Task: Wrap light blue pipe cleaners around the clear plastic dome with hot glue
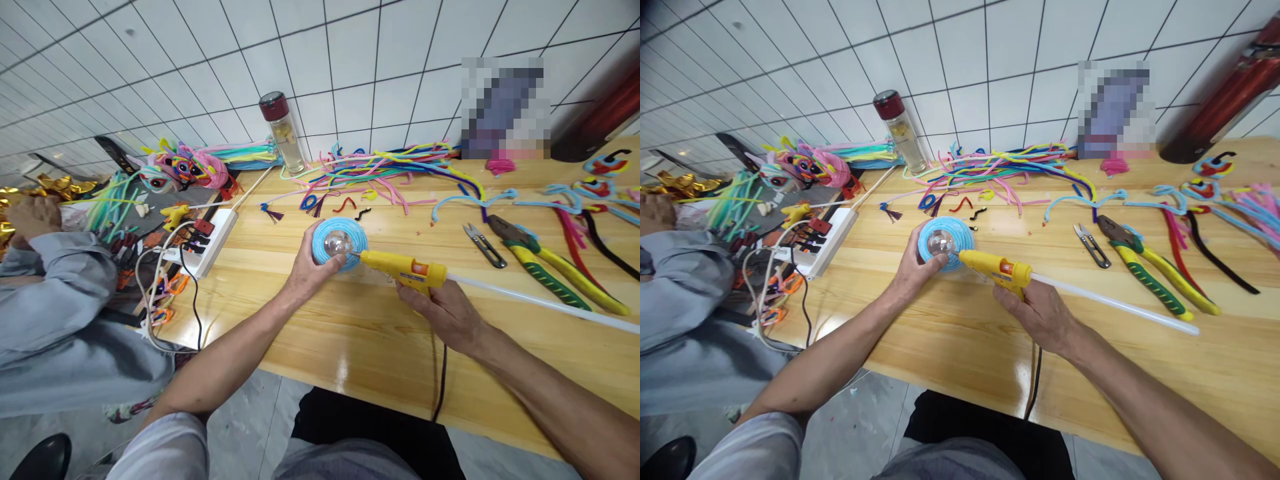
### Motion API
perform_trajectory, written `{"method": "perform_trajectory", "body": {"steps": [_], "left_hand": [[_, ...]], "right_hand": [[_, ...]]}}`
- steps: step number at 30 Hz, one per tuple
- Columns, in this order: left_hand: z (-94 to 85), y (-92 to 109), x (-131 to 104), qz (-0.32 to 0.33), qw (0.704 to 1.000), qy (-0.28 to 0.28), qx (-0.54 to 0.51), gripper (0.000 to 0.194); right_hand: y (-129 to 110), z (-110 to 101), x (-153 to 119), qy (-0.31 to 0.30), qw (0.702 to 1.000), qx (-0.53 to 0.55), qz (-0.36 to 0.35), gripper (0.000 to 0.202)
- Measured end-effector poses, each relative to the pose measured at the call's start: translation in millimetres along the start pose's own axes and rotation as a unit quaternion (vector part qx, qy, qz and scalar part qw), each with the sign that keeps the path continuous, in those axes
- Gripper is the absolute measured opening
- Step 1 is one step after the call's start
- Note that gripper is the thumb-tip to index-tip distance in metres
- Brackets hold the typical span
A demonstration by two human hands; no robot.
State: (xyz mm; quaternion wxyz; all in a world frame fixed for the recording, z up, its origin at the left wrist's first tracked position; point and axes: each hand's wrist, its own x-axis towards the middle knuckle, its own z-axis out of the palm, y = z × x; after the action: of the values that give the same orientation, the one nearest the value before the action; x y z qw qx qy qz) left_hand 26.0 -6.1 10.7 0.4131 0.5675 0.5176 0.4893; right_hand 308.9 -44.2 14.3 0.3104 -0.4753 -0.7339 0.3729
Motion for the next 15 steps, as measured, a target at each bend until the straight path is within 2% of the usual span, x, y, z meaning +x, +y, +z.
{"method": "perform_trajectory", "body": {"steps": [15], "left_hand": [[0.5, -2.3, 1.1, 0.006, 1.000, 0.001, 0.004, 0.093]], "right_hand": [[-0.4, 0.0, -0.8, 0.006, 1.000, -0.009, -0.001, 0.057]]}}
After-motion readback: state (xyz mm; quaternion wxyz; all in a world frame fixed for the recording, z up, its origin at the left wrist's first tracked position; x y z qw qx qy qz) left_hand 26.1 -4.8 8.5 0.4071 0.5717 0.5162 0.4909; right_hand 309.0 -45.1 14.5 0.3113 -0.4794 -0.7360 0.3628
